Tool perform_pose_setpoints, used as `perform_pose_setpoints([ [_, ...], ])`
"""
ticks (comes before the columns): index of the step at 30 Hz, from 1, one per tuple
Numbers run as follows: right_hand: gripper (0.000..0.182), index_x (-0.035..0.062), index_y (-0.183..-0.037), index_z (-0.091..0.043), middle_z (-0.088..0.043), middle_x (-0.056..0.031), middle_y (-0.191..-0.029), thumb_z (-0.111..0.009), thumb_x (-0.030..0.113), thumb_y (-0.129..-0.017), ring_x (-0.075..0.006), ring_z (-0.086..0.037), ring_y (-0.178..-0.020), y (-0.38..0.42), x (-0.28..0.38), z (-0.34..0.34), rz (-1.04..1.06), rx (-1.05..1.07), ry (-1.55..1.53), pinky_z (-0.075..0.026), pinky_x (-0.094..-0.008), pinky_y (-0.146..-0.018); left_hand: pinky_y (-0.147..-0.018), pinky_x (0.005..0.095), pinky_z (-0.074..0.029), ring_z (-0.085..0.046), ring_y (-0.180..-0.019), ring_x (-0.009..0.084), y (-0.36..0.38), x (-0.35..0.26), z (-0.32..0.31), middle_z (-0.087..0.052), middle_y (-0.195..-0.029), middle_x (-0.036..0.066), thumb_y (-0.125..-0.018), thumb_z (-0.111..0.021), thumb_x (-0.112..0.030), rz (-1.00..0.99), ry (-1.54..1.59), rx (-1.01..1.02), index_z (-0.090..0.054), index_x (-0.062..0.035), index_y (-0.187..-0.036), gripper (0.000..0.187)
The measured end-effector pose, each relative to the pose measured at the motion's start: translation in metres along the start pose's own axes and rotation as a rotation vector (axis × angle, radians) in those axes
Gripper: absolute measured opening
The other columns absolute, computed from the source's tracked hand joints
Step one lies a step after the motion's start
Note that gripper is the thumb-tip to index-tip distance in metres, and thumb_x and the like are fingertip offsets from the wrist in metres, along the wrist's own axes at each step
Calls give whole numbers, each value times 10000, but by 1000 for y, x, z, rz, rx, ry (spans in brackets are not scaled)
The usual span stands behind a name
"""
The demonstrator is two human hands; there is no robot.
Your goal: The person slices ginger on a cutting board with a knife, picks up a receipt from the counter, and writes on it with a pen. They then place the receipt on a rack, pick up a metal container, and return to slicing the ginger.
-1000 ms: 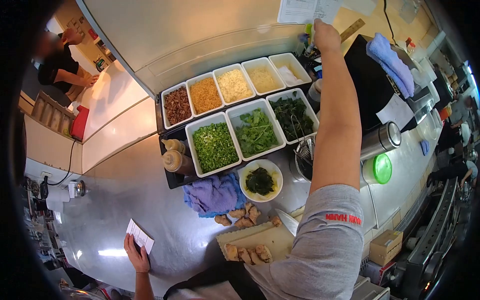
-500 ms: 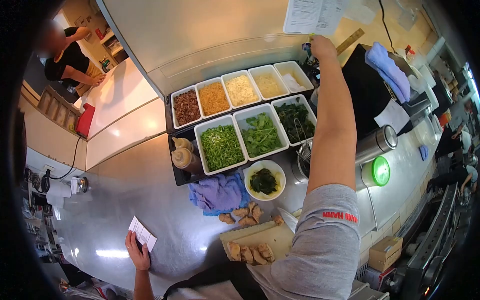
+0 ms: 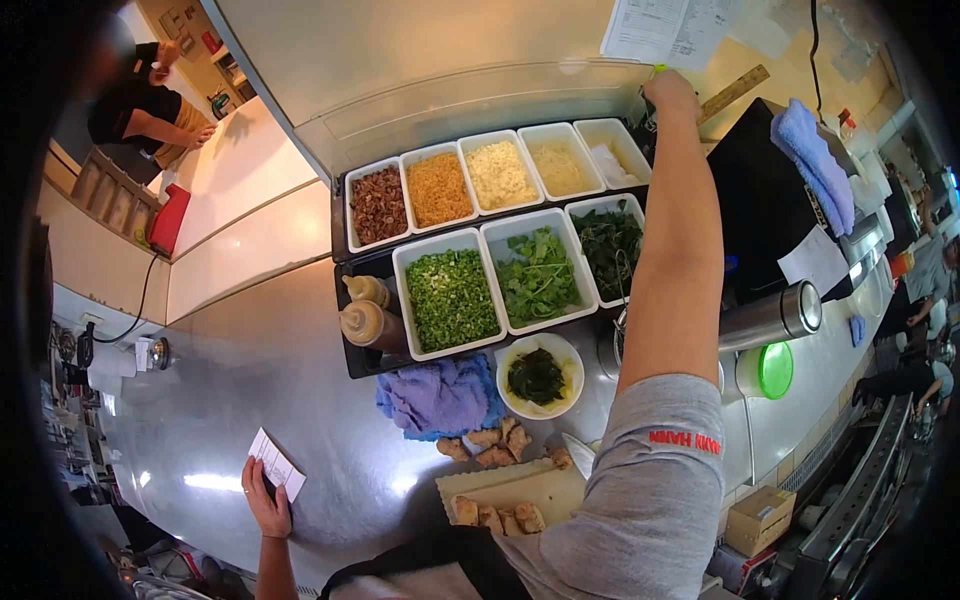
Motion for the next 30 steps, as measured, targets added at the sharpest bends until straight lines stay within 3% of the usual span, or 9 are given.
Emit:
perform_pose_setpoints([
  [4, 372, 60, -1156, -633, -607, -166, -1223, -554, 249, -845, -347, -576, -1139, 39, 11, 30, -45, -65, 2, -477, -443, -915, -1058, 483, -272, -366, -1257, 411, 1, 2, 0, -377, -1374, 242, -900, -469, -427, 2, -9, -8, -399, 10, -1337, 622],
  [10, 289, 134, -1041, -696, -662, -167, -1077, -539, 293, -857, -327, -628, -1024, -7, -12, 11, 127, -85, 87, -496, -440, -859, -1059, 481, -274, -363, -1260, 411, 2, 4, 0, -388, -1369, 237, -889, -468, -443, 7, 1, -15, -414, 8, -1324, 629],
  [13, 327, 67, -1086, -667, -635, -194, -1145, -513, 265, -876, -357, -597, -1093, 19, -7, 23, 174, -40, -43, -481, -459, -895, -1083, 458, -257, -346, -1289, 387, 3, 4, 2, -370, -1389, 226, -878, -500, -343, 15, -16, 13, -414, 6, -1334, 581],
  [16, 329, 71, -1088, -666, -634, -192, -1147, -503, 268, -881, -358, -596, -1092, 28, 0, 23, 142, -36, 18, -479, -456, -898, -1056, 482, -278, -362, -1263, 405, 2, 2, 1, -392, -1367, 230, -882, -483, -432, 11, -10, -14, -422, 1, -1315, 616],
  [22, 336, 106, -1113, -663, -628, -179, -1167, -486, 291, -896, -352, -596, -1096, 18, -2, 4, 131, -51, 94, -480, -458, -898, -1053, 484, -280, -365, -1260, 403, 1, 1, 3, -390, -1369, 226, -873, -516, -369, 6, 4, -10, -425, -2, -1307, 575],
  [25, 310, 169, -1092, -666, -664, -140, -1079, -511, 319, -869, -357, -604, -1058, 28, -2, 6, 96, -152, 159, -491, -445, -872, -1054, 481, -280, -369, -1257, 407, 0, 0, 4, -389, -1368, 231, -875, -517, -350, -26, -11, -23, -422, 1, -1310, 567],
  [28, 317, 189, -1111, -649, -656, -140, -1097, -490, 340, -881, -365, -604, -1056, 37, -3, 22, 91, -227, 79, -490, -457, -875, -1056, 481, -280, -372, -1252, 412, -1, -4, 7, -389, -1368, 235, -874, -519, -343, -11, -1, -4, -421, 3, -1311, 566],
  [30, 295, 139, -1055, -636, -659, -164, -1071, -443, 308, -910, -376, -621, -1019, 15, -19, 29, 115, -358, 82, -506, -481, -838, -1051, 479, -294, -392, -1237, 415, -1, -3, 6, -410, -1353, 237, -833, -568, -280, -39, 15, -37, -442, 6, -1294, 557],
])
Point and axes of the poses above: each hand's wrist, its own y-axis away from the middle knuckle, its own z-axis out of the back of the hand, x = y × z, the point moved 3 cm from there along -y, towards the middle knuckle
